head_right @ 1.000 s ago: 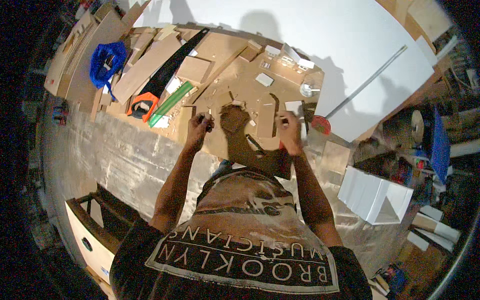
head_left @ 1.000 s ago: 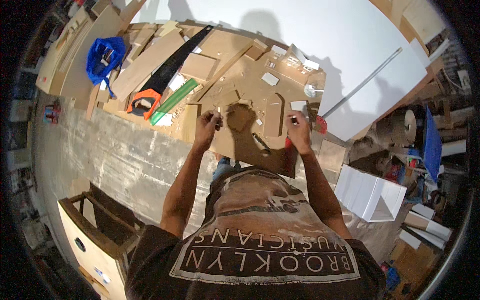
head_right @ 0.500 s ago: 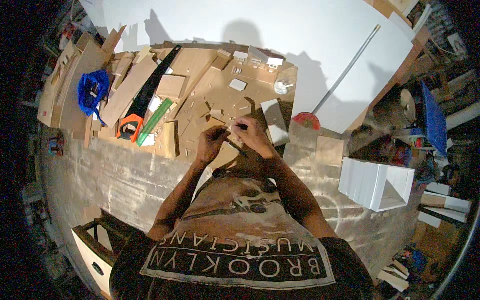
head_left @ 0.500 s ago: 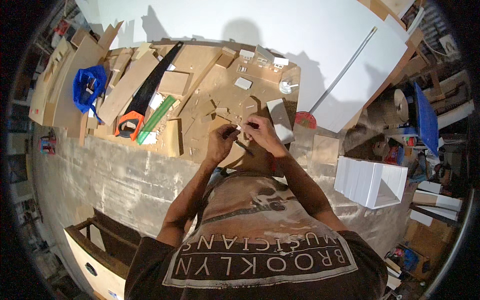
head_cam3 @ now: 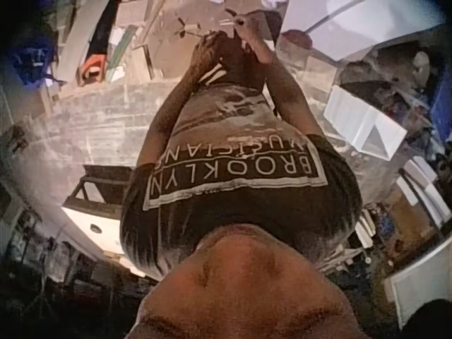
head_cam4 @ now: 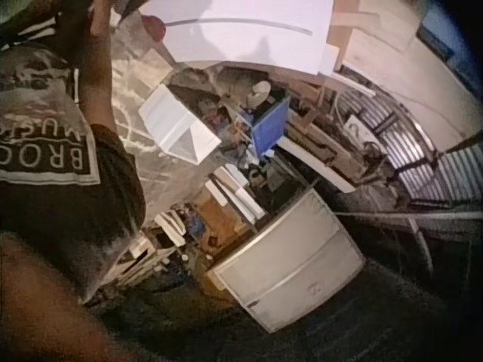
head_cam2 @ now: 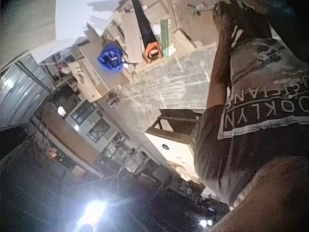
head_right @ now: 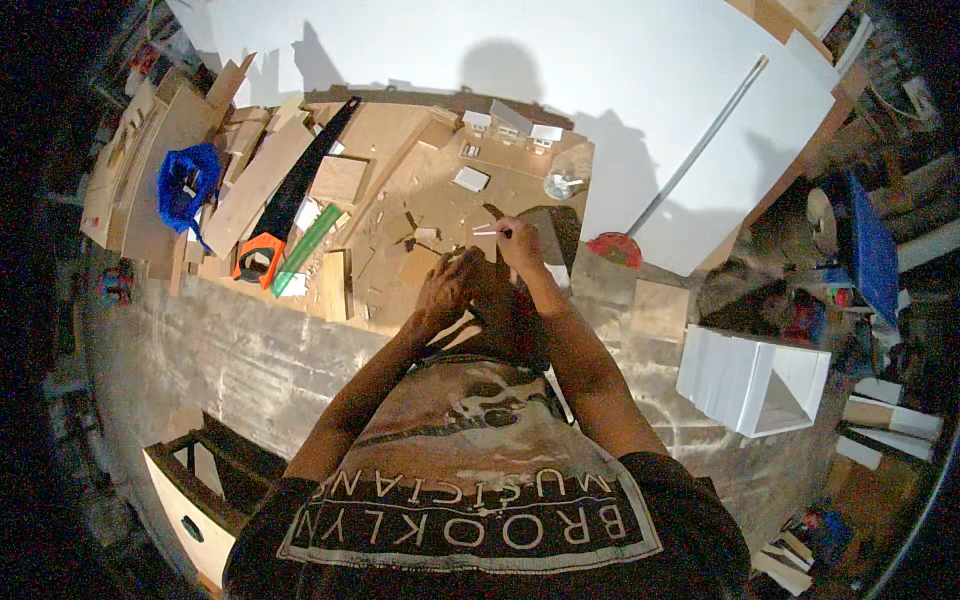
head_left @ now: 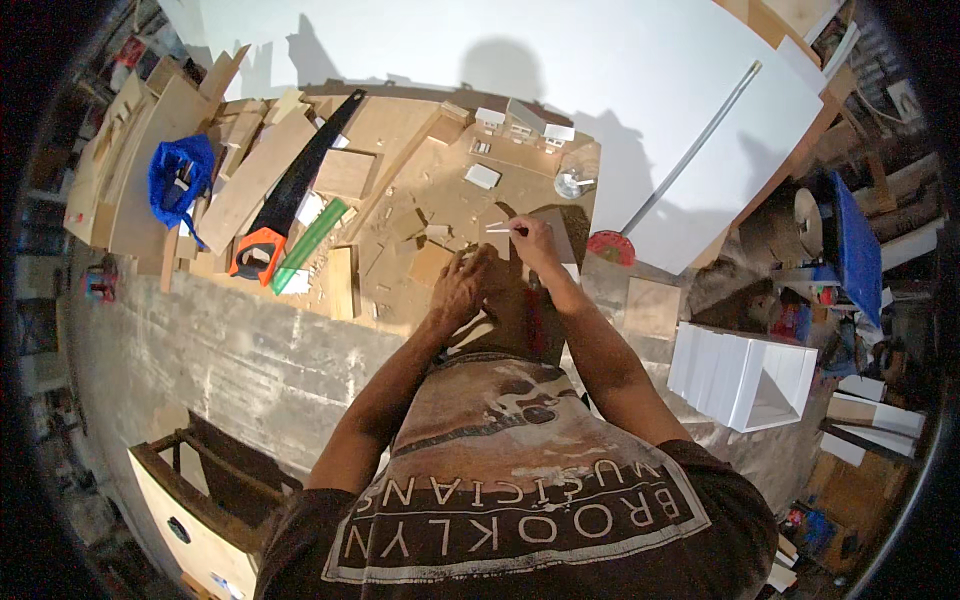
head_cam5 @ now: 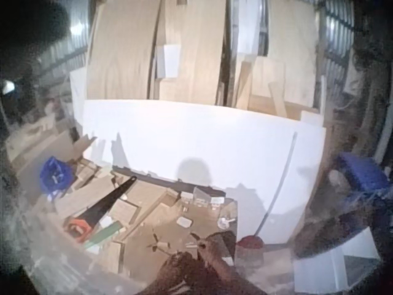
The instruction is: The person shapes a small piece of wood by scraping it with a utility knife while holding it over a workbench.
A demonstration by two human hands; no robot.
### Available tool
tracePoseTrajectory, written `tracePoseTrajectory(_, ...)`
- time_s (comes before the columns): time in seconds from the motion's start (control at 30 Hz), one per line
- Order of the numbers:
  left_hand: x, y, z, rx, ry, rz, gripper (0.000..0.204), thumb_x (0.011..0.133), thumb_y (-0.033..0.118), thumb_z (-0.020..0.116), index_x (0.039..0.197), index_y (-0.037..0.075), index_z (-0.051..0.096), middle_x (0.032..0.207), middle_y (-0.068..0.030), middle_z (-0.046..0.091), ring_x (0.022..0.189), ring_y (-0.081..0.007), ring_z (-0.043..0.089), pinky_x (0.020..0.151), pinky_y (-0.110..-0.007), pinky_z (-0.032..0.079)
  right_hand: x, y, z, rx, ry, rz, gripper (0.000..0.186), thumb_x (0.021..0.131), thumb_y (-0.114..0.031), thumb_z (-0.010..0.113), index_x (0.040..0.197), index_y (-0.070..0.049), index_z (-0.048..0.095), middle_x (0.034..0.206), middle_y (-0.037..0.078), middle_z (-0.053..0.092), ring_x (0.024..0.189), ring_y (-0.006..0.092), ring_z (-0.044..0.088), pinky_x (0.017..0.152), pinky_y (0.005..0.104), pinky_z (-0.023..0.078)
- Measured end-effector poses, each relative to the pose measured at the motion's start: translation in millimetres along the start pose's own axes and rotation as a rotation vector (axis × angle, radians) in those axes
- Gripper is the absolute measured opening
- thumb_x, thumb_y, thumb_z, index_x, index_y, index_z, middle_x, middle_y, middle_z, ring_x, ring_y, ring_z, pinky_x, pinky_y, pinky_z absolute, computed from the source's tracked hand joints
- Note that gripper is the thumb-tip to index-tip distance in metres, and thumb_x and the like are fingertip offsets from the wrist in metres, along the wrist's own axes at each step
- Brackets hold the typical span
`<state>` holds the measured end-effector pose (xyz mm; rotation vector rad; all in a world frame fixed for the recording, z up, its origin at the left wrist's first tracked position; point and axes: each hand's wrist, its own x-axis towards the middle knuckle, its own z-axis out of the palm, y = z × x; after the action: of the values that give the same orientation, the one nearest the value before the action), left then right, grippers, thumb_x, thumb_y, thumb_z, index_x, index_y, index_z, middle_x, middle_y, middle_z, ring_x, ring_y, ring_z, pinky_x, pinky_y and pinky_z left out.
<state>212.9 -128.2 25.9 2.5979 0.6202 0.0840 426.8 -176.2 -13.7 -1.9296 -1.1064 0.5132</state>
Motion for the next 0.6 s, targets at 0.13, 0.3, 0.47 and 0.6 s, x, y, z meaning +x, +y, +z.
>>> tracePoseTrajectory(0.13,-4.5,-5.3,1.8,0.008,0.006,-0.022,0.069,0.085,0.013,0.058,0.149,0.016,0.034,0.157,-0.0058,0.029,0.137,-0.0396,0.032,0.107,-0.052,0.037,-5.1,2.2,8.6,-0.059,0.027,-0.080,0.012,0.079,-0.003,0.068,0.091,0.000,0.067,0.087,0.016,0.069,0.083,0.0337,0.068,0.072,0.0387,0.053)
tracePoseTrajectory(0.3,20.4,-19.5,7.1,0.047,0.047,-0.062,0.068,0.086,0.013,0.056,0.150,0.016,0.033,0.157,-0.0043,0.029,0.138,-0.0387,0.031,0.106,-0.052,0.037,-8.0,8.0,7.4,-0.113,0.101,-0.179,0.012,0.079,-0.001,0.068,0.091,-0.001,0.067,0.090,0.017,0.068,0.084,0.0328,0.068,0.073,0.0389,0.054)
tracePoseTrajectory(0.47,45.7,-23.8,-7.8,0.087,0.060,0.024,0.068,0.088,0.015,0.056,0.151,0.014,0.031,0.156,-0.0040,0.032,0.137,-0.0376,0.032,0.106,-0.051,0.038,-5.2,0.9,4.8,-0.044,0.055,-0.131,0.012,0.080,-0.001,0.068,0.092,-0.001,0.067,0.090,0.018,0.068,0.086,0.0353,0.067,0.075,0.0390,0.054)
tracePoseTrajectory(0.6,62.7,-34.7,-7.9,0.067,0.052,0.040,0.057,0.086,0.015,0.060,0.141,0.011,0.045,0.147,-0.0068,0.044,0.128,-0.0347,0.043,0.102,-0.049,0.042,-5.6,0.8,5.4,-0.060,0.102,-0.151,0.013,0.080,-0.002,0.067,0.093,0.000,0.067,0.091,0.019,0.068,0.086,0.0367,0.067,0.076,0.0392,0.054)
